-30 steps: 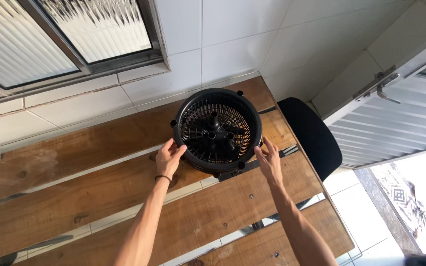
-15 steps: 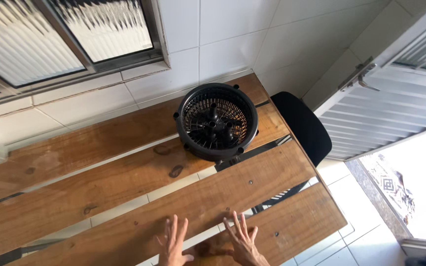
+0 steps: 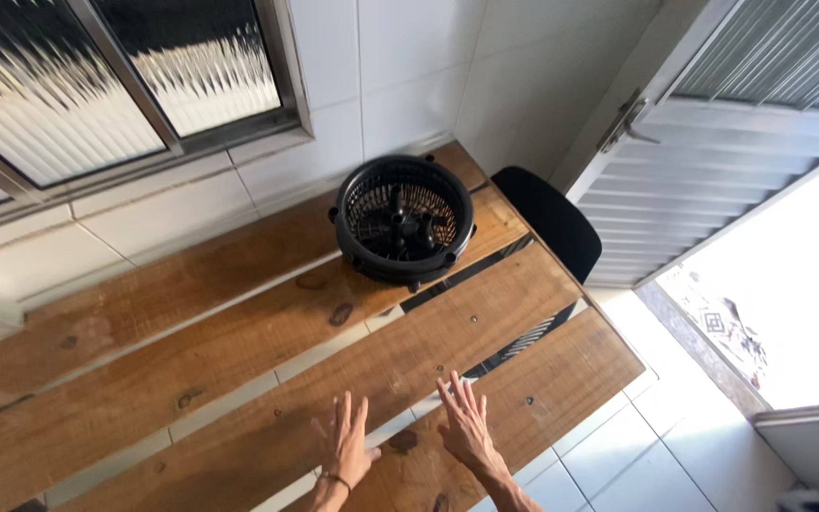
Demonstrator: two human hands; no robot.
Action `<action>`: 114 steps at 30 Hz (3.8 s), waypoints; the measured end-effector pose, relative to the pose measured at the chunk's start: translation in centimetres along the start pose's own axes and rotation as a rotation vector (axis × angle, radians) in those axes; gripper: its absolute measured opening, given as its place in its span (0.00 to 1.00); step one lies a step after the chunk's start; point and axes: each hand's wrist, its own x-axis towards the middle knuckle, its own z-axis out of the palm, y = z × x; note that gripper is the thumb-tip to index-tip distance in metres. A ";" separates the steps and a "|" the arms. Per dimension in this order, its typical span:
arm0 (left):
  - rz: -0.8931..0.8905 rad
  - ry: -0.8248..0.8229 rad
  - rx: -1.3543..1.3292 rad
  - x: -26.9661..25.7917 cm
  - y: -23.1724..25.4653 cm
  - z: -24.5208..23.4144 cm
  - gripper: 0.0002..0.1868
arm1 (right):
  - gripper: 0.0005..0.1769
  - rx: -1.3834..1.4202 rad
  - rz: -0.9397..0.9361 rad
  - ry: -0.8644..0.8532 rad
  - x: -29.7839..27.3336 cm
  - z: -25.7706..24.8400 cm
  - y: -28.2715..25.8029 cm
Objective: The person assembles a black plastic chair by inserting and securing multiple legs into a circular seat base. They repeatedly insert, remove, and reinsert the legs to ensure proper fit, handling each leg individually on a wooden table.
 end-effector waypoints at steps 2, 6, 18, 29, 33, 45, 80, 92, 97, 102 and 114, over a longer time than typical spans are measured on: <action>0.093 0.221 -0.010 2.4 0.7 -2.3 0.56 | 0.58 -0.014 -0.080 0.095 1.4 -1.6 -1.0; 0.282 0.534 -0.128 7.3 3.0 -8.7 0.45 | 0.52 -0.047 -0.269 0.323 6.6 -6.6 -2.1; 0.225 0.512 0.085 11.2 9.1 -18.2 0.43 | 0.47 -0.127 -0.190 0.390 15.5 -13.4 -2.4; 0.150 0.510 0.074 13.5 8.2 -18.0 0.43 | 0.47 -0.106 -0.229 0.343 18.4 -12.4 -1.4; 0.136 0.487 0.071 14.2 8.1 -18.2 0.43 | 0.47 -0.086 -0.245 0.335 19.3 -12.6 -1.3; 0.172 0.528 0.058 14.7 8.3 -19.1 0.44 | 0.47 -0.105 -0.233 0.314 20.6 -12.4 -1.0; 0.166 0.588 0.128 22.2 8.5 -14.6 0.21 | 0.22 -0.104 -0.490 0.181 26.0 -12.7 1.7; 0.243 0.776 0.241 20.6 7.4 -17.1 0.25 | 0.20 -0.084 -0.683 0.394 25.4 -16.7 -0.8; 0.230 0.826 0.255 15.9 5.8 -19.4 0.26 | 0.20 -0.075 -0.771 0.369 23.9 -17.7 -3.7; 0.155 0.835 0.168 9.7 2.7 -20.8 0.21 | 0.20 -0.036 -0.842 0.322 22.1 -16.0 -8.7; 0.000 0.824 0.184 -3.7 -10.1 -13.0 0.17 | 0.20 -0.018 -0.985 0.132 13.6 -3.3 -17.8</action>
